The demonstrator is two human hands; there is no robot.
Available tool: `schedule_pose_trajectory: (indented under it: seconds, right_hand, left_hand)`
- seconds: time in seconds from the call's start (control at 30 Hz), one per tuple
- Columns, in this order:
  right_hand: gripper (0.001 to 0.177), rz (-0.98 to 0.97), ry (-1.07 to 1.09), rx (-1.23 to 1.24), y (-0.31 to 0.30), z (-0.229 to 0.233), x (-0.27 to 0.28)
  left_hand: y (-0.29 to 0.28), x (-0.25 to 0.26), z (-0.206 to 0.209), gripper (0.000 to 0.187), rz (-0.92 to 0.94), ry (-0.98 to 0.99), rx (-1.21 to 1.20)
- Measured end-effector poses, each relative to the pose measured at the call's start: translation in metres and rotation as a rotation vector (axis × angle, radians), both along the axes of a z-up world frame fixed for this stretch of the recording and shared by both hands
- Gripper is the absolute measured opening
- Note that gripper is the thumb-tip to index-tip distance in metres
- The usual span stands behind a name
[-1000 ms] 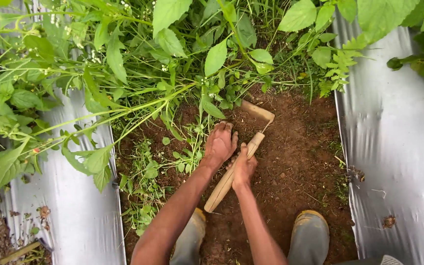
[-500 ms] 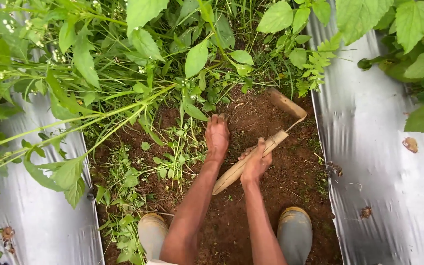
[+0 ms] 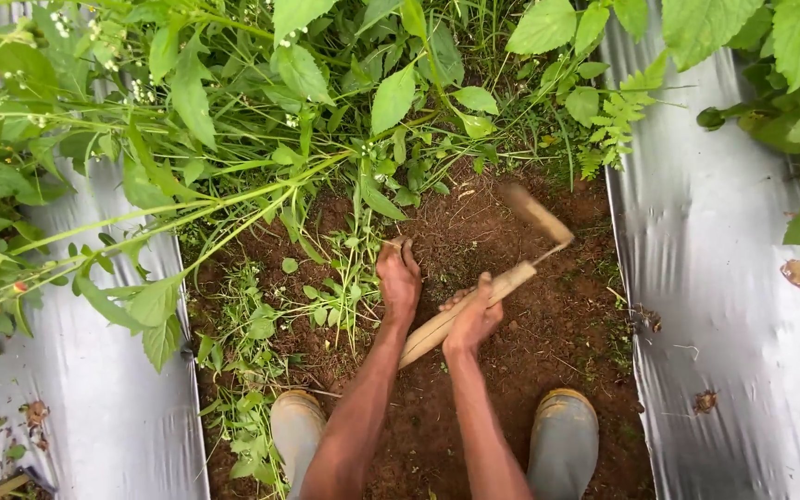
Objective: Using a hand hoe and hands to remove weeds from a garden bed between rows of plants covered in plastic mulch.
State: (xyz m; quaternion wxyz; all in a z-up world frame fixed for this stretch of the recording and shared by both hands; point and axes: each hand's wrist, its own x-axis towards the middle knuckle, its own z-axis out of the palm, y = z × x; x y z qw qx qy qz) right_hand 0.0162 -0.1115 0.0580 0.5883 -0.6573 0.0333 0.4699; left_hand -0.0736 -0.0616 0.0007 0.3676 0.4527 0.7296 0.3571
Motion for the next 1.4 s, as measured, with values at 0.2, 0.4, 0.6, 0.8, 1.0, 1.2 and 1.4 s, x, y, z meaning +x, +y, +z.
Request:
schedule_pose_trajectory:
  seconds: [0.2, 0.4, 0.6, 0.8, 1.0, 1.2, 1.4]
  right_hand:
    - [0.036, 0.209, 0.113, -0.072, -0.025, -0.002, -0.025]
    - [0.039, 0.067, 0.044, 0.01, 0.001, -0.013, 0.002]
    - [0.055, 0.468, 0.046, -0.251, -0.045, -0.075, -0.05]
    - [0.036, 0.285, 0.032, -0.034, -0.021, -0.016, -0.02]
    - [0.034, 0.057, 0.002, 0.039, 0.0, 0.025, 0.037]
    - [0.034, -0.015, 0.042, 0.05, 0.002, 0.018, 0.047]
    - [0.033, 0.023, 0.057, 0.023, 0.0, 0.029, 0.041]
  left_hand:
    - [-0.034, -0.015, -0.002, 0.028, -0.073, 0.305, -0.162]
    - [-0.025, -0.014, -0.002, 0.026, -0.082, 0.234, -0.288]
    - [-0.003, 0.0, 0.037, 0.028, -0.061, 0.066, -0.187]
    - [0.029, 0.021, 0.048, 0.03, -0.258, 0.264, 0.073]
    - [0.032, 0.031, 0.031, 0.055, -0.677, 0.779, -0.145]
    - [0.044, 0.038, -0.015, 0.046, -0.652, 0.788, -0.16]
    - [0.033, 0.04, -0.029, 0.042, -0.558, 0.676, -0.189]
